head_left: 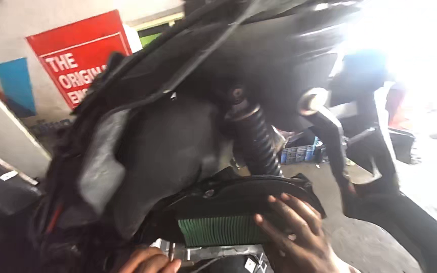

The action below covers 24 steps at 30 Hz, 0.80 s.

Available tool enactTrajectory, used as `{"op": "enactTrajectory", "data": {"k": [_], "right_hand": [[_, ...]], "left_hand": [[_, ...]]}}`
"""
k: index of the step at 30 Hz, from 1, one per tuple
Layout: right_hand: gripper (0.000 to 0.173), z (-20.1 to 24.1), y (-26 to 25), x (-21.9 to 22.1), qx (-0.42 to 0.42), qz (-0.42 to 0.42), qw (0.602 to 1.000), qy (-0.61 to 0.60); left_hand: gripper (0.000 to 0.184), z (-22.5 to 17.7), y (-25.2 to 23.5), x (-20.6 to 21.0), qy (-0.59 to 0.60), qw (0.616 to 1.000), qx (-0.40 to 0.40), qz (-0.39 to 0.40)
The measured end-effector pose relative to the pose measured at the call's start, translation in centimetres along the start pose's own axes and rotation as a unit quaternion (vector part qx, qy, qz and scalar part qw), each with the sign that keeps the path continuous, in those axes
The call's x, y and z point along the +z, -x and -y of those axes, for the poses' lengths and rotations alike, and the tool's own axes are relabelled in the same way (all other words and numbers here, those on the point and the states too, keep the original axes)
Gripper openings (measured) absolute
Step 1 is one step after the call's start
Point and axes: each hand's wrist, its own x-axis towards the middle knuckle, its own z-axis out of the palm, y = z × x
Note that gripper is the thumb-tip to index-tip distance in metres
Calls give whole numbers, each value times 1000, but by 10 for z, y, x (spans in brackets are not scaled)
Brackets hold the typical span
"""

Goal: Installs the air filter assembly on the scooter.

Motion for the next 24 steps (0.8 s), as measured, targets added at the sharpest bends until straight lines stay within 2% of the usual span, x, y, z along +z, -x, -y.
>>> {"op": "enactTrajectory", "data": {"k": [2,4,6,9,10,13,16,17,19,21,24], "right_hand": [[47,2,3,1,7,-2,1000,-14],[48,3,7,4,13,-6,999,-34],[51,6,14,12,24,-45,997,-62],[67,9,26,24,68,-100,989,-86],[66,12,30,27,84,-117,985,-93],[48,26,43,24,157,-161,967,-123],[42,24,68,8,281,-199,930,-129],[44,17,75,5,329,-213,910,-133],[56,-3,80,-1,396,-211,868,-215],[48,-25,80,-6,387,-162,850,-318],[39,-47,78,-8,330,-123,845,-402]], "left_hand": [[24,-16,-15,-3,-12,994,107,-31],[39,-32,-39,-2,-95,982,158,-34],[59,-44,-61,5,-178,968,176,-15],[72,-53,-78,19,-239,956,168,-16],[74,-55,-79,19,-244,956,161,-9],[76,-58,-79,16,-220,965,139,30],[78,-60,-83,13,-199,970,123,63],[78,-61,-84,12,-198,971,116,70],[79,-64,-86,10,-196,971,110,83],[79,-65,-87,10,-195,971,112,87],[78,-65,-88,9,-190,971,114,90]]}}
